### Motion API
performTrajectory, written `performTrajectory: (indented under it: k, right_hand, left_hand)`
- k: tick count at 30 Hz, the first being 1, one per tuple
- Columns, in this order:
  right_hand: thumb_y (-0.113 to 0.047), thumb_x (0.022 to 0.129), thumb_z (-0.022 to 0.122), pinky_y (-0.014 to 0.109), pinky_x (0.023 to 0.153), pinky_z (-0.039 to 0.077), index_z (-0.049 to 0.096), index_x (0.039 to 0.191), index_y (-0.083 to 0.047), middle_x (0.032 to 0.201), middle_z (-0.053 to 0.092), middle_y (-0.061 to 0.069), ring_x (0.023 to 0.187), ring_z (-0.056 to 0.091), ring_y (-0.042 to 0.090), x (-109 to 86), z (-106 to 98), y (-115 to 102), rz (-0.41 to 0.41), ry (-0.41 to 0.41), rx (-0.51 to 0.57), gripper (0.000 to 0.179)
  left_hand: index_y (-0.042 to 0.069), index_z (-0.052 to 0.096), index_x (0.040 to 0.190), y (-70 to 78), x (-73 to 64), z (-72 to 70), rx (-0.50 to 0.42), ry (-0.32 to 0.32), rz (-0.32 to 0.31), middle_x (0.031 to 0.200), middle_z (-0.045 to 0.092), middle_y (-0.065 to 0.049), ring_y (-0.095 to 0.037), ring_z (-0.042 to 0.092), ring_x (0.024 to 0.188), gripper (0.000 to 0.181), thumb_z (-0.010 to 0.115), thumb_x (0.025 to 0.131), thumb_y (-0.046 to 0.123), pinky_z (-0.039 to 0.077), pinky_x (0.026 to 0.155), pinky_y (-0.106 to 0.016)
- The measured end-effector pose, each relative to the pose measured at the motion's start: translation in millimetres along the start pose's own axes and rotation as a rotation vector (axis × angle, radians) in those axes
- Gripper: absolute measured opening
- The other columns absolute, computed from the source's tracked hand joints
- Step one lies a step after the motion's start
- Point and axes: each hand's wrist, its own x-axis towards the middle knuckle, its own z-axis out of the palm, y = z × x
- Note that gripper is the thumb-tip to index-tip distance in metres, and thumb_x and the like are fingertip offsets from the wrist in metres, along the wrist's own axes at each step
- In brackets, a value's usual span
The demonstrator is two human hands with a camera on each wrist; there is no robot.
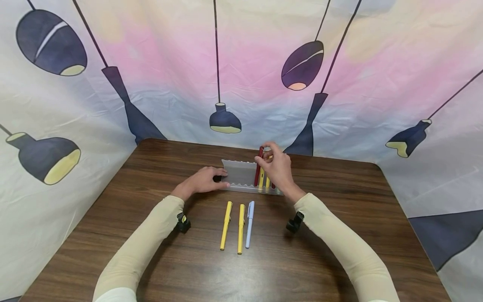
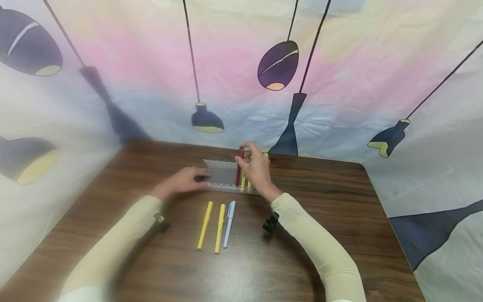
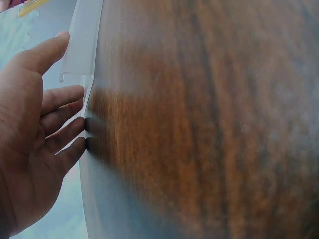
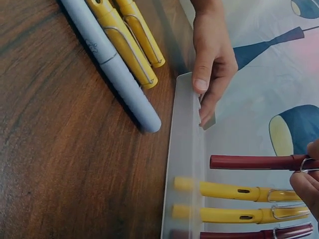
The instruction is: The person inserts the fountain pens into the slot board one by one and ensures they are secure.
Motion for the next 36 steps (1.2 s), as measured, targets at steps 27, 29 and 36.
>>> performTrajectory:
  k: [27,29,36]
  right_hand:
    - [-0.023,0.091,0.080,0.034,0.058,0.052,0.062,0.123,-0.012,0.082,0.069,0.003,0.069,0.066,0.017,-8.4,14.6,8.4,-0.040,-0.022,-0.084,0.038]
    - [-0.023,0.091,0.080,0.034,0.058,0.052,0.062,0.122,-0.012,0.081,0.069,0.003,0.069,0.066,0.017,-8.6,15.1,8.2,-0.042,-0.023,-0.086,0.038]
    - [-0.023,0.091,0.080,0.035,0.059,0.053,0.062,0.120,-0.012,0.081,0.069,0.002,0.069,0.067,0.016,-8.6,15.1,8.1,-0.057,-0.018,-0.100,0.036]
  left_hand:
    - [0.006,0.063,0.140,-3.8,1.8,1.4,0.008,0.003,0.002,0.151,0.053,-0.015,-0.033,0.048,0.142,0.066,0.064,0.096,0.055,0.039,0.115,-0.051]
    - [0.007,0.063,0.140,-4.1,2.0,1.7,0.007,0.002,0.000,0.151,0.054,-0.014,-0.033,0.048,0.142,0.065,0.065,0.096,0.055,0.039,0.115,-0.050]
    - [0.007,0.063,0.141,-4.4,2.2,1.5,0.004,0.002,-0.003,0.151,0.053,-0.014,-0.032,0.048,0.142,0.066,0.065,0.096,0.055,0.040,0.115,-0.050]
